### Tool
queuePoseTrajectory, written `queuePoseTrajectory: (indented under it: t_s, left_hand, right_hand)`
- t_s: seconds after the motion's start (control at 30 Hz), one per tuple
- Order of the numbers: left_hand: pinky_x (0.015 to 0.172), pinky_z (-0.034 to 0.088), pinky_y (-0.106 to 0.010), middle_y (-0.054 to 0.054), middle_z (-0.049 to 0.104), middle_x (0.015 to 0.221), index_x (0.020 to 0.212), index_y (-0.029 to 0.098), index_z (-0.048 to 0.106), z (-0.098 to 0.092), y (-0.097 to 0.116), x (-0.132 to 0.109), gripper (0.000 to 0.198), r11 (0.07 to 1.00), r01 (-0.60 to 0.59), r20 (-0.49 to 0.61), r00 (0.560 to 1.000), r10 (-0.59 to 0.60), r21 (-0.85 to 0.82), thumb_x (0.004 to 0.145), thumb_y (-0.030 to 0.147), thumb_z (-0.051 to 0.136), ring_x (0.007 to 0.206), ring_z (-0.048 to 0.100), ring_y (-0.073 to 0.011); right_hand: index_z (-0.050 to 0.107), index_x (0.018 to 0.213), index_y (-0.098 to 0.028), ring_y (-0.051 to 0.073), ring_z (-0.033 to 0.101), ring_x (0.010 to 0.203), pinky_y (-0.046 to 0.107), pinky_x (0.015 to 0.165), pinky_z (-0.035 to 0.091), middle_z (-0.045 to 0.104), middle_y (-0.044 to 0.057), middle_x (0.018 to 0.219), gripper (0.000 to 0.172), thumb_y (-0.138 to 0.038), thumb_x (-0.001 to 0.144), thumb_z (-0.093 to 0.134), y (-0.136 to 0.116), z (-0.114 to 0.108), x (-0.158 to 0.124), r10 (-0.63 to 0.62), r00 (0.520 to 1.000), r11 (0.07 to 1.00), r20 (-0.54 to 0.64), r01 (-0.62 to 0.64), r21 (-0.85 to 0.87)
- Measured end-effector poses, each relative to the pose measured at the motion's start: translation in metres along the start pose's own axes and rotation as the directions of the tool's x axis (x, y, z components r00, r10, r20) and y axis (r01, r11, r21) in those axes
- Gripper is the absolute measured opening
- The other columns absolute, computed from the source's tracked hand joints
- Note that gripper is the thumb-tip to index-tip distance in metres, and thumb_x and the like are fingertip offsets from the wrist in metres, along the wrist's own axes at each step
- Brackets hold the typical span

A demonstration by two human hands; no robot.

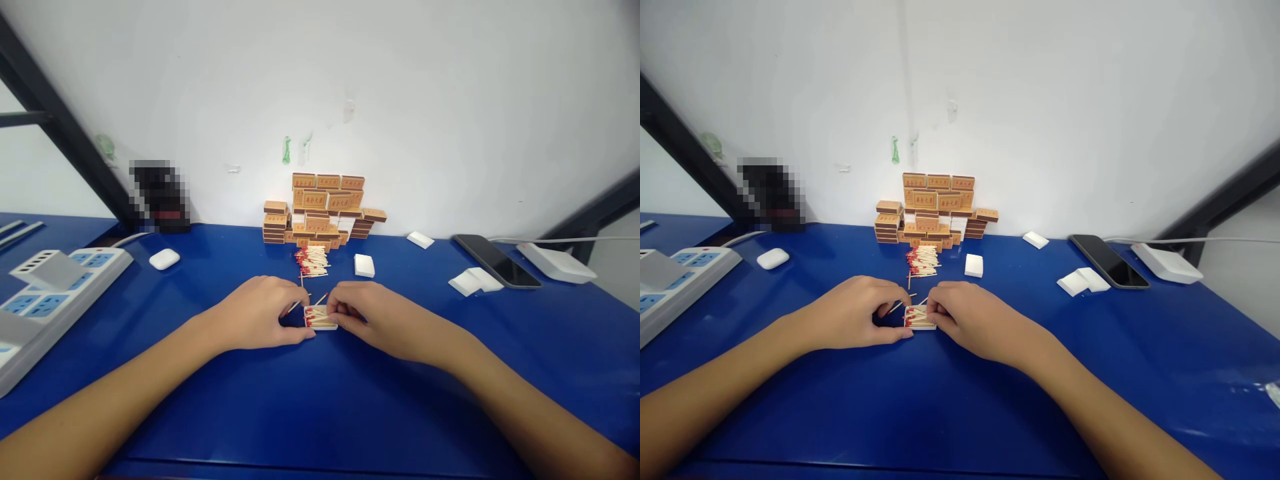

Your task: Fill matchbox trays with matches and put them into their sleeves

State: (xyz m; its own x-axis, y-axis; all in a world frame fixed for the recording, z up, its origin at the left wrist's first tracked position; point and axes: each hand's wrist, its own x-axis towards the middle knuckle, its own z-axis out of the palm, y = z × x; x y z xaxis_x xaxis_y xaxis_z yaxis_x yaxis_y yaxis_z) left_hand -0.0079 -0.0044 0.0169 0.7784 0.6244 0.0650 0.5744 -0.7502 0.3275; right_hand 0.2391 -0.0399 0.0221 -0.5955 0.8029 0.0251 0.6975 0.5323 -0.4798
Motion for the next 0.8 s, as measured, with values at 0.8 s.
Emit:
queuePoseTrajectory:
  t_s: [0.8]
  left_hand:
    - [0.057,0.034,-0.029,0.001,0.064,0.075,0.096,0.019,0.072,-0.0018,0.002,-0.0006,0.03,1.0,0.004,-0.001,1.0,-0.004,0.008,0.089,0.049,0.071,0.062,0.055,-0.014]
  right_hand:
    - [0.063,0.085,-0.021,0.014,0.053,0.068,0.028,0.061,0.034,0.063,-0.001,0.076,0.012,-0.016,0.095,0.058,-0.0051,0.0038,0.0033,0.039,0.999,0.999,-0.025,-0.039,-0.001]
